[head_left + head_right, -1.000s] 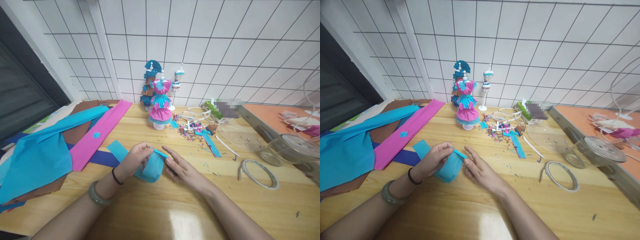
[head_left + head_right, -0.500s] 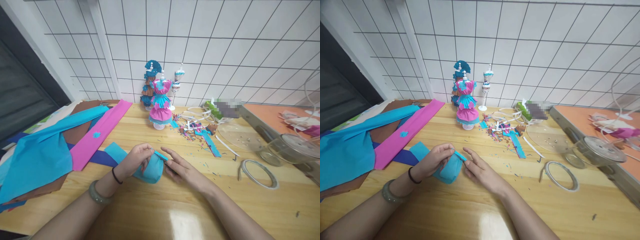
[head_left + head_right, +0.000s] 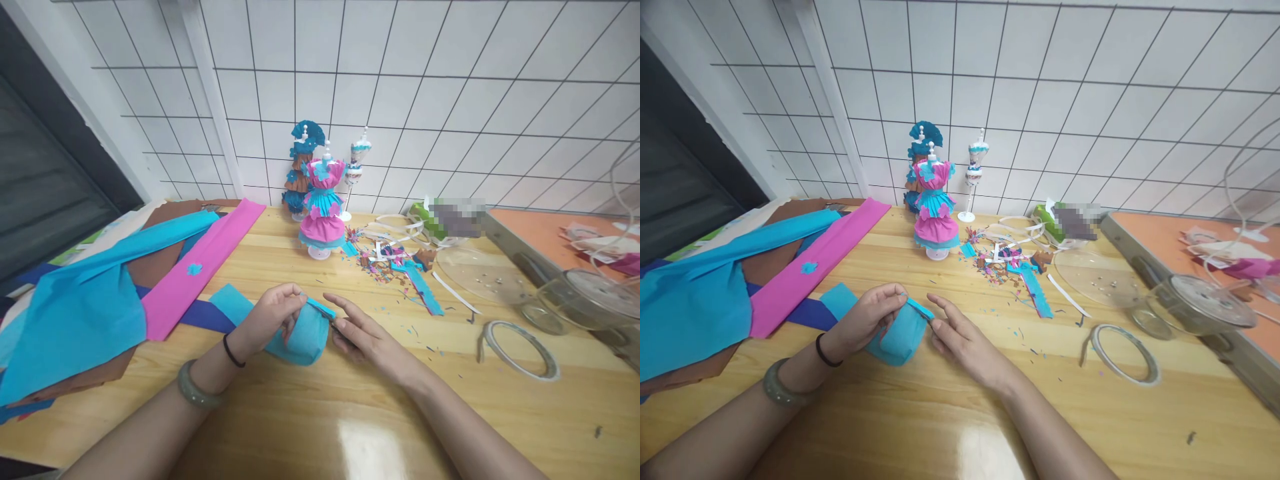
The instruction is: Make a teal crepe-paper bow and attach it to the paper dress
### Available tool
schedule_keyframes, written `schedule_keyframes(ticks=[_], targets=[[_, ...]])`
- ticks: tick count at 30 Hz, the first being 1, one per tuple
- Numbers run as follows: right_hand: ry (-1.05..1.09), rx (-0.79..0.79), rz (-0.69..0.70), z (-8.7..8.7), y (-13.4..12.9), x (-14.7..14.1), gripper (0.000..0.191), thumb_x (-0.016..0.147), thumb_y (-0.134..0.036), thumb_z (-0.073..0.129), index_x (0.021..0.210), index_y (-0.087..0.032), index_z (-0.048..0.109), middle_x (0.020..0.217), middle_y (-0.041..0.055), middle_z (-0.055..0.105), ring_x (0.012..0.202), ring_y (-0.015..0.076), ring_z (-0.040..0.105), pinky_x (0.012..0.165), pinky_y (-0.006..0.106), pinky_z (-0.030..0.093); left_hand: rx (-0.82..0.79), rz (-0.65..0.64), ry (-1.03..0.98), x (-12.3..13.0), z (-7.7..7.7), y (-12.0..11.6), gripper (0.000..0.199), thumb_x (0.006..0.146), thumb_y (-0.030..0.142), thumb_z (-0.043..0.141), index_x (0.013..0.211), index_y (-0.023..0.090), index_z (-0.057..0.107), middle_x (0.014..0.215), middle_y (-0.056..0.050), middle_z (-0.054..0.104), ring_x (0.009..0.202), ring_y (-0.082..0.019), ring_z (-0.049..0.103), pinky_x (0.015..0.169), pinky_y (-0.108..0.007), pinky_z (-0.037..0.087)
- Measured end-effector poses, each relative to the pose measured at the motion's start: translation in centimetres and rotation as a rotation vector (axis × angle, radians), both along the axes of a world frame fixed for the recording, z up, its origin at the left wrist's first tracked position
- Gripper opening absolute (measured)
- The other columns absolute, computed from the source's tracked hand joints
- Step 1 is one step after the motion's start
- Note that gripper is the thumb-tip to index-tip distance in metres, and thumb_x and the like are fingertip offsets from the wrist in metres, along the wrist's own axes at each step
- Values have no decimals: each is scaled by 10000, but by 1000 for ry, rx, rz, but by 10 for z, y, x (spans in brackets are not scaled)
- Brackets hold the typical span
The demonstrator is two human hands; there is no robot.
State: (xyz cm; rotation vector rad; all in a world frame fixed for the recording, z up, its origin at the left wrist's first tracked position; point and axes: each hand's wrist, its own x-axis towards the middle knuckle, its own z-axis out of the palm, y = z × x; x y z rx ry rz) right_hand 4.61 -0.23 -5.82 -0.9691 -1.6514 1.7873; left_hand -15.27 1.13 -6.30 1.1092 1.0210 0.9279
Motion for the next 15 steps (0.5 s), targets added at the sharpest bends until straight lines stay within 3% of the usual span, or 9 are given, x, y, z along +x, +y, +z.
schedule_keyframes(ticks=[6,11,15], targets=[[-34,78,10,1,0,1,502,907,-426,376,1360,-236,273,621,-52,390,530,83,316,532,229,263,-38,-63,3,0,2,-3,250,785,390,528,707,172,432,409,94,435,244,-54,393,254,-135,255],[-72,122,3,0,1,1,507,901,-446,371,1357,-246,280,623,-51,362,552,97,329,565,237,289,40,14,17,-3,0,-1,239,792,366,538,709,165,440,429,95,397,301,-23,356,308,-115,261],[-179,243,-36,-2,2,1,507,895,-447,374,1352,-241,298,651,-38,372,609,119,375,605,253,322,53,31,32,-4,2,0,257,783,378,551,708,165,428,461,103,353,288,-5,307,290,-112,221]])
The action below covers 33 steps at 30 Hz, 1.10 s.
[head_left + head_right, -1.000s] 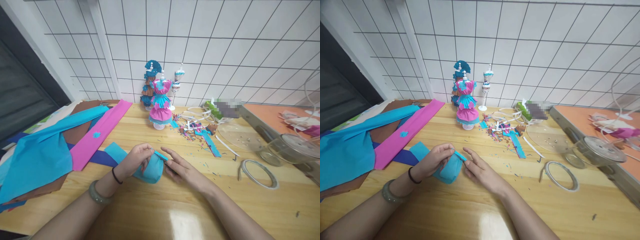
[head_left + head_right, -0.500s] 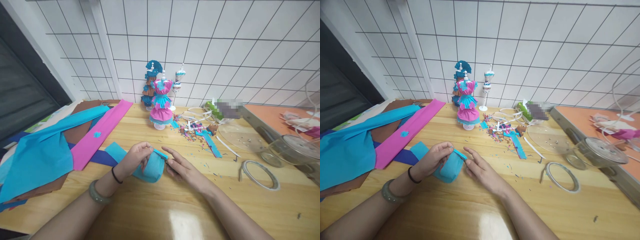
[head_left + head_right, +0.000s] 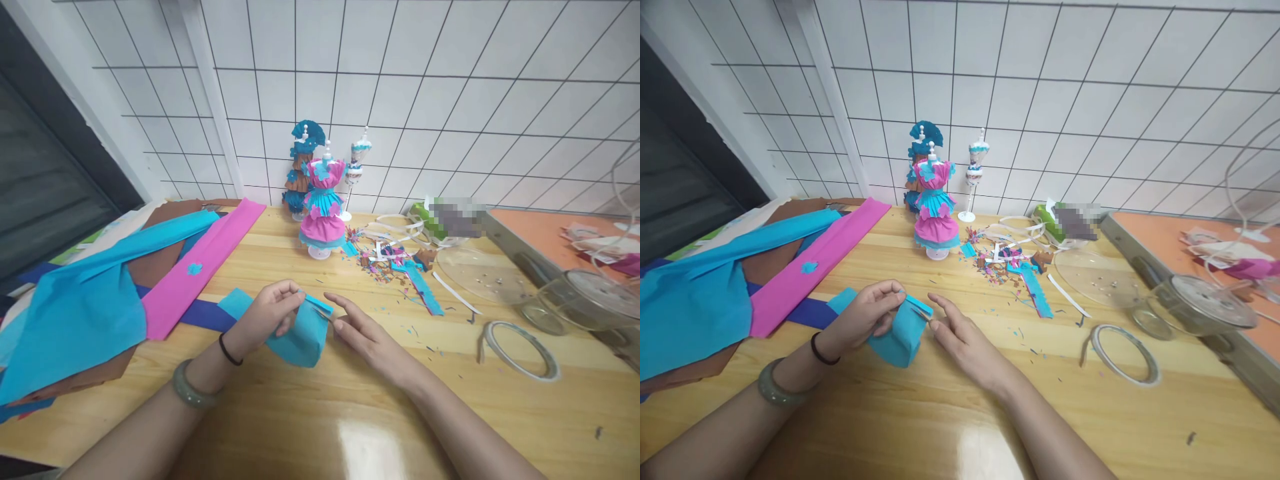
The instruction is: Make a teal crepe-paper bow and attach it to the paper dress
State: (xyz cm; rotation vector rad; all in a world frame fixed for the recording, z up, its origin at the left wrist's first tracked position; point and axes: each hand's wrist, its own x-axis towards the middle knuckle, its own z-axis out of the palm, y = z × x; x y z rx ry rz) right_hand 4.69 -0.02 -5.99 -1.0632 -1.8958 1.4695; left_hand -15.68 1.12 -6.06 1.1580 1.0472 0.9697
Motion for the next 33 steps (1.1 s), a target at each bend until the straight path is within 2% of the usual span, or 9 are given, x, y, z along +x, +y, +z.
schedule_keyframes(ticks=[6,11,16,24,33], targets=[[-109,135,-11,0,1,0,494,903,-417,358,1355,-232,285,665,-24,426,637,143,416,637,281,344,-24,-6,31,1,6,-2,270,762,409,565,736,170,444,531,87,411,303,-25,382,270,-137,356],[-21,25,-17,1,1,0,503,892,-440,380,1346,-235,311,668,-26,409,632,134,399,624,264,335,-22,8,36,2,4,-1,283,737,416,593,765,170,456,514,82,410,378,-63,459,352,-203,484],[75,-114,5,1,0,0,514,888,-458,389,1347,-242,306,634,-41,362,583,112,354,555,239,291,2,-18,46,2,3,-2,273,739,418,586,765,177,460,513,81,402,376,-67,454,347,-210,482],[132,-178,20,2,0,0,500,898,-428,395,1346,-231,298,623,-48,392,535,86,320,521,229,257,-36,-57,48,3,5,-4,278,745,432,570,790,188,446,490,91,386,341,-67,422,322,-211,462],[174,-222,50,-2,0,-1,549,871,-481,417,1344,-228,297,618,-52,395,516,79,309,509,221,256,-33,-97,62,3,2,-4,277,759,441,551,803,192,437,497,89,392,346,-71,423,326,-219,470]])
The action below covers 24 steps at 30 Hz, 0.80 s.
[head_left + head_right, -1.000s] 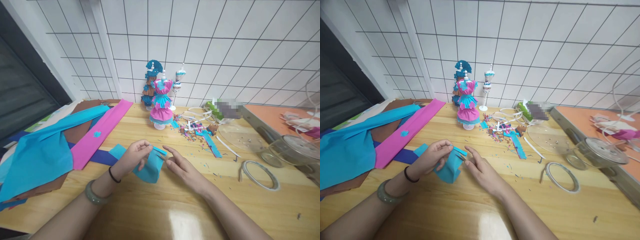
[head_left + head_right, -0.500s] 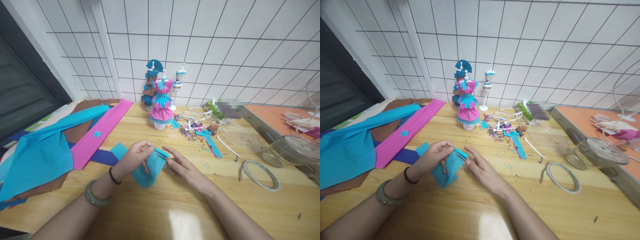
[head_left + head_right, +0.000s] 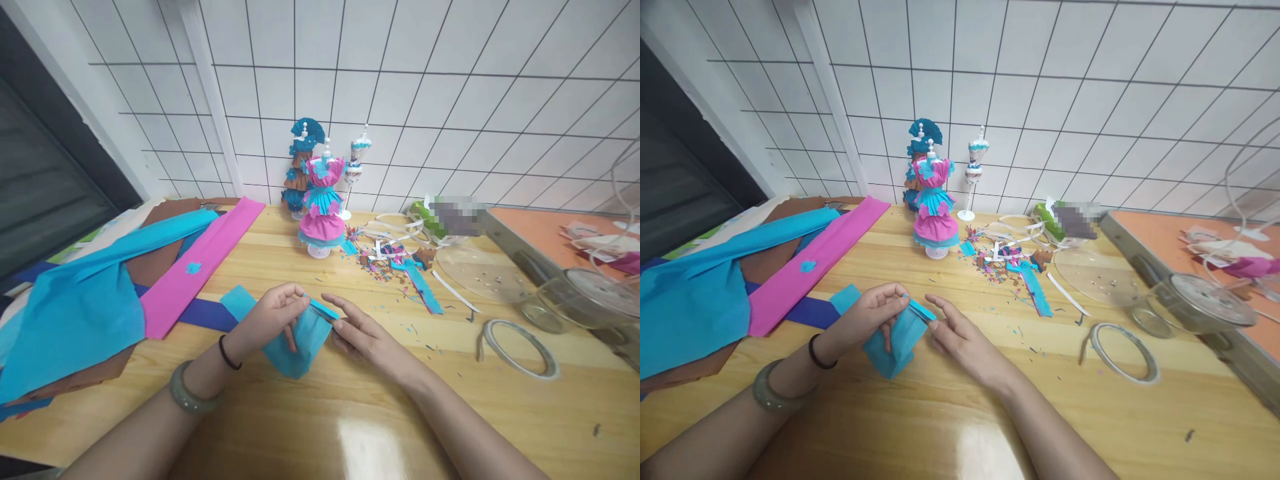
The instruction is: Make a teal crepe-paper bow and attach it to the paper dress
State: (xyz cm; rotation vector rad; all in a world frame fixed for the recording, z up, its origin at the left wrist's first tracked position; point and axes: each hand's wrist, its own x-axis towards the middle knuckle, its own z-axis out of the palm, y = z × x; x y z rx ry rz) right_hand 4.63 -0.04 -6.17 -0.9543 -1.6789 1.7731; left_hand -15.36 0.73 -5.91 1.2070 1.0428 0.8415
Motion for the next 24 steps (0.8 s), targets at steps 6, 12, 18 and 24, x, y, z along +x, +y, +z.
schedule_keyframes(ticks=[6,12,18,24], targets=[[-5,20,13,1,-1,0,509,886,-445,414,1340,-244,305,634,-51,378,536,82,314,532,224,275,-11,-28,-1,0,0,-1,271,774,439,535,807,191,432,495,85,392,359,-74,434,332,-220,478],[28,20,4,0,-1,0,498,876,-458,421,1328,-272,328,672,-36,343,591,100,338,543,227,284,-23,-28,-11,1,2,-2,264,767,435,542,807,193,445,503,78,405,375,-81,455,321,-209,467],[-13,52,0,-2,-1,0,486,876,-453,420,1321,-274,342,690,-28,371,604,105,347,579,230,326,-14,-23,2,1,1,-2,269,765,436,541,815,189,446,485,86,384,364,-73,433,321,-210,470],[-34,72,-1,-4,-1,1,457,886,-433,412,1318,-302,343,696,-31,379,619,103,358,608,231,345,-16,-49,-4,1,1,-1,249,777,415,533,821,187,444,483,88,393,368,-74,447,321,-208,474]])
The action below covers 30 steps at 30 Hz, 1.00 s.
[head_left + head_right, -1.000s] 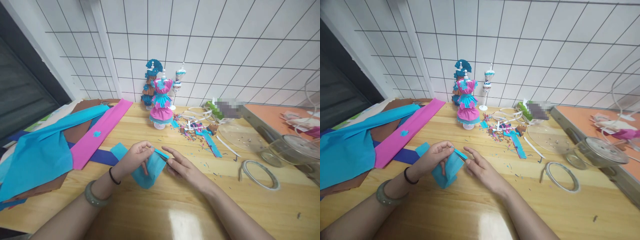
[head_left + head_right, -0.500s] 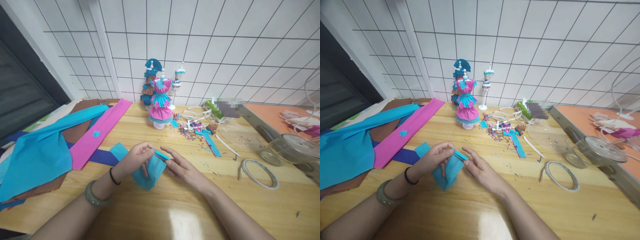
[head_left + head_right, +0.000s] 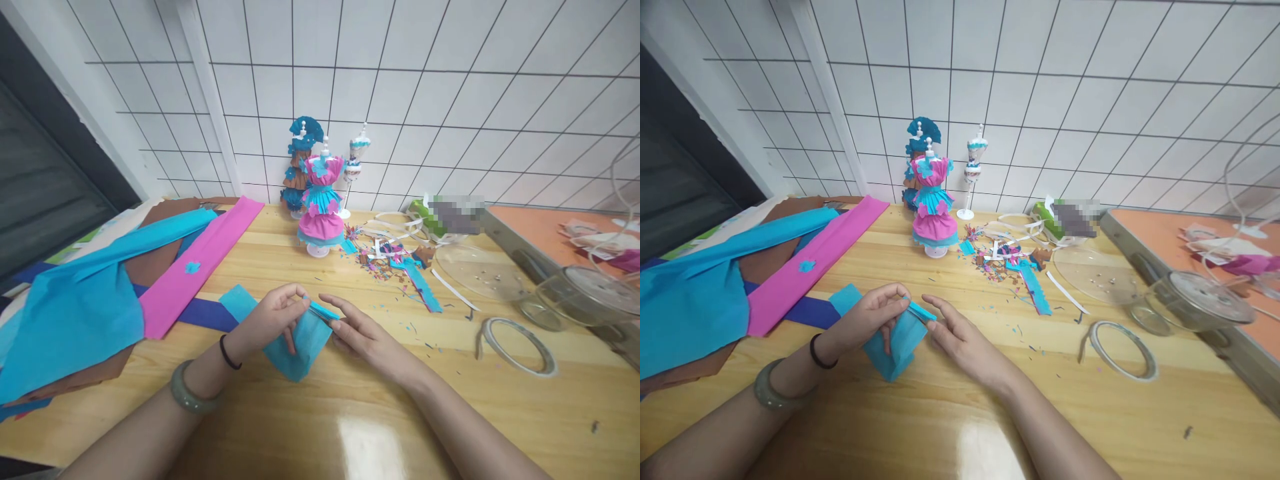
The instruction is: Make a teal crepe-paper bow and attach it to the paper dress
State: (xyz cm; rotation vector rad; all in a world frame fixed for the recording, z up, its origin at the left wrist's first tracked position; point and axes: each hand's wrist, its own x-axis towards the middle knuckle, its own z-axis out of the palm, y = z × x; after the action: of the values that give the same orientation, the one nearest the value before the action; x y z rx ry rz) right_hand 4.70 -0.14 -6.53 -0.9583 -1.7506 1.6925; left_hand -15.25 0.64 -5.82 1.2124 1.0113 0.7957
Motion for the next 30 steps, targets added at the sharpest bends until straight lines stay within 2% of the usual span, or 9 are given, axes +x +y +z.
schedule_keyframes(ticks=[6,13,19,30], targets=[[-15,30,-6,0,1,-1,454,889,-420,410,1321,-295,346,768,-14,449,683,112,410,687,253,381,-6,-7,13,1,0,-1,255,773,416,535,836,187,444,491,87,397,368,-78,457,318,-205,469],[-52,69,-9,0,1,0,452,890,-404,410,1319,-275,351,762,-12,453,665,110,407,650,240,381,-14,-21,25,1,1,-1,257,776,416,531,847,187,440,466,94,388,362,-81,455,318,-206,469],[-49,82,-12,-2,1,-2,436,893,-406,402,1309,-288,353,776,-12,468,699,117,425,686,255,380,-2,-24,44,1,1,-2,240,788,402,523,859,189,438,458,100,373,354,-73,438,314,-207,471],[-123,136,-11,1,1,-1,425,902,-373,388,1312,-271,343,652,-48,336,589,101,338,562,227,300,-3,-37,46,1,3,-2,250,790,410,517,863,188,428,453,94,402,351,-81,440,308,-201,458]])
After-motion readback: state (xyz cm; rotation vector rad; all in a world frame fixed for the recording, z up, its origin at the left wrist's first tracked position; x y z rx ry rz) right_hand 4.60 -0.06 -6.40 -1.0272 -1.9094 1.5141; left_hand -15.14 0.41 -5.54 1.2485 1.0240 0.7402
